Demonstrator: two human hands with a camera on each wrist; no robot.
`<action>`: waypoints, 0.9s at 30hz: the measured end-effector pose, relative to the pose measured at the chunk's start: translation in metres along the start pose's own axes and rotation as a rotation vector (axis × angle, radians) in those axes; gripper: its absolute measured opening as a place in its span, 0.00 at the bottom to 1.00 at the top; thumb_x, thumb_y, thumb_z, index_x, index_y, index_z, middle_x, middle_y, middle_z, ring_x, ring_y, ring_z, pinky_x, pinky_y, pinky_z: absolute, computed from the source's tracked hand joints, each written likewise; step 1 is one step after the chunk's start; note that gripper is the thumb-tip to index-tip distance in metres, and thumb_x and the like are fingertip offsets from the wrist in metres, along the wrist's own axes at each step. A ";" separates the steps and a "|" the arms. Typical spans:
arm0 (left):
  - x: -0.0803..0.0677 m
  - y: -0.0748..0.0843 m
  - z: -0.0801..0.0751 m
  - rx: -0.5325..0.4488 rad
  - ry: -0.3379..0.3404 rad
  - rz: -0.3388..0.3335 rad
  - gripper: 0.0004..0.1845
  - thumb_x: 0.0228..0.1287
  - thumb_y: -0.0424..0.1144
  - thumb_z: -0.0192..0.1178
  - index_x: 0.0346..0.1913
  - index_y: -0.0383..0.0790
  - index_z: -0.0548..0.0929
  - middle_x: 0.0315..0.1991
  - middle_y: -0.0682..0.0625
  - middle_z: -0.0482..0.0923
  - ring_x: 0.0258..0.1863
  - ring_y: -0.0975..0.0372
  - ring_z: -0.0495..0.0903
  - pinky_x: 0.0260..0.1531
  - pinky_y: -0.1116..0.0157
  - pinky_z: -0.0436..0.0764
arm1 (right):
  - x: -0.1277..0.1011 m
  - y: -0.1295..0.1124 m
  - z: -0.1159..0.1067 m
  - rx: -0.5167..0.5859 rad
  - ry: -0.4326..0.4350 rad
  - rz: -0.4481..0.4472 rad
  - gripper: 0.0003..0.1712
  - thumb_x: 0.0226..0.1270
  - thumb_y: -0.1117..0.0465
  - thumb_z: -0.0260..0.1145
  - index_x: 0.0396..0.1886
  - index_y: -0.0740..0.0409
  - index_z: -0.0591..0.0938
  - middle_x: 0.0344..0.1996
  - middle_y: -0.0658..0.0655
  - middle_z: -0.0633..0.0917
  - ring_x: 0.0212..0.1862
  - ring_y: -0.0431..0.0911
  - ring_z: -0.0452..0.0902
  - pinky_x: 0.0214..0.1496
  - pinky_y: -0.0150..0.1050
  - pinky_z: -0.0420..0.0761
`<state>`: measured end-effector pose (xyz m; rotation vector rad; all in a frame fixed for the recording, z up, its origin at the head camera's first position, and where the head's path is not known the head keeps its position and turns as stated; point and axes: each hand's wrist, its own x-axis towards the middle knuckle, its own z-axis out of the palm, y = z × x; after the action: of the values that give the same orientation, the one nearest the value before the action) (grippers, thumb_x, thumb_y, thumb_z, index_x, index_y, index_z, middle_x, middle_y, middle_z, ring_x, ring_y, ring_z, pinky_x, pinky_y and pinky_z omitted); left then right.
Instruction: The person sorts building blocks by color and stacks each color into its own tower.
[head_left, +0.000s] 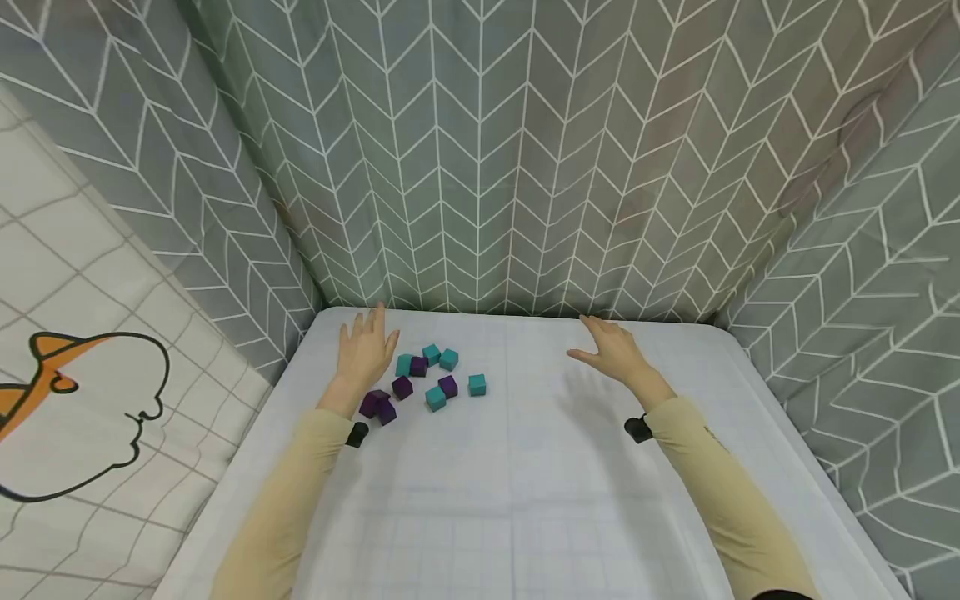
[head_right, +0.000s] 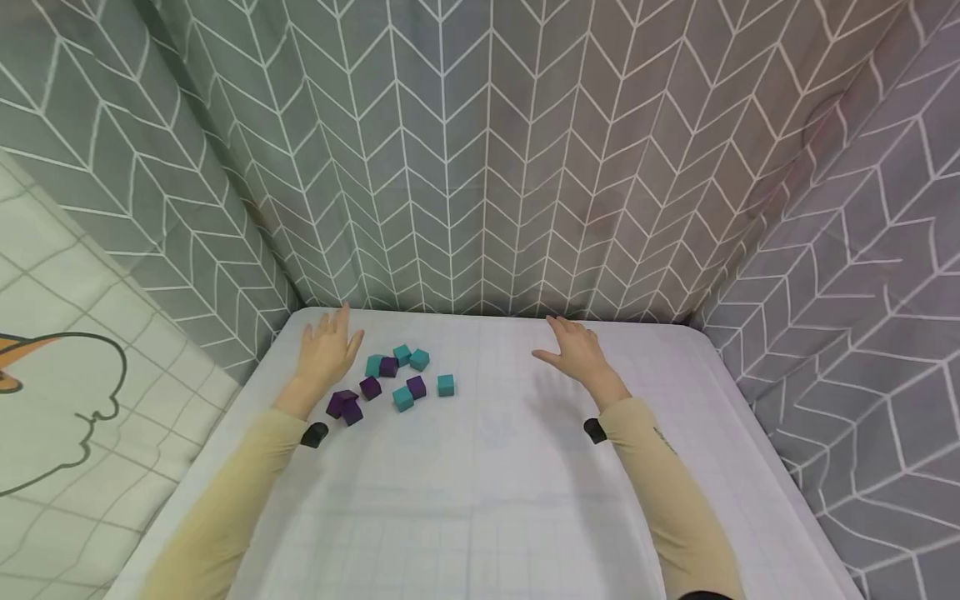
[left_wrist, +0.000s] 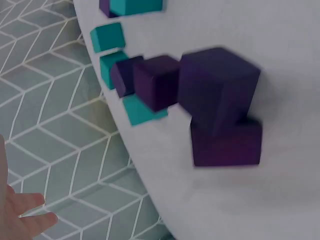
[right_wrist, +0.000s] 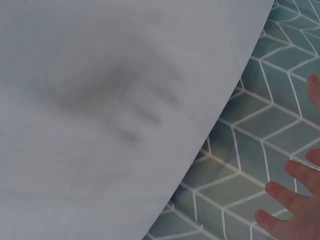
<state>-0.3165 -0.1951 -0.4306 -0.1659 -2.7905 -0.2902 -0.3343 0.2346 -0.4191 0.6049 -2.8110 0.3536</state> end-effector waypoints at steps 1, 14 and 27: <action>-0.001 0.002 0.002 -0.008 0.000 0.002 0.34 0.68 0.53 0.36 0.68 0.36 0.45 0.64 0.37 0.56 0.63 0.44 0.52 0.58 0.42 0.48 | 0.004 -0.004 0.004 0.014 -0.001 -0.016 0.44 0.54 0.42 0.61 0.62 0.67 0.62 0.57 0.69 0.67 0.57 0.63 0.63 0.54 0.59 0.63; -0.022 0.041 0.056 -0.129 0.002 0.187 0.33 0.63 0.50 0.50 0.63 0.31 0.59 0.55 0.36 0.69 0.56 0.47 0.66 0.54 0.51 0.65 | 0.018 -0.066 0.084 0.255 -0.164 -0.062 0.43 0.51 0.47 0.67 0.60 0.67 0.64 0.57 0.65 0.69 0.59 0.58 0.62 0.59 0.50 0.62; -0.015 0.073 0.097 -0.249 -0.094 0.384 0.25 0.54 0.40 0.62 0.53 0.33 0.72 0.50 0.43 0.73 0.51 0.55 0.71 0.50 0.62 0.71 | 0.028 -0.097 0.133 0.377 -0.131 -0.168 0.32 0.51 0.55 0.68 0.54 0.67 0.71 0.47 0.61 0.76 0.52 0.53 0.68 0.55 0.46 0.68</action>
<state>-0.3218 -0.1037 -0.5121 -0.7804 -2.7264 -0.5405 -0.3427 0.1007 -0.5189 0.9671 -2.8050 0.8481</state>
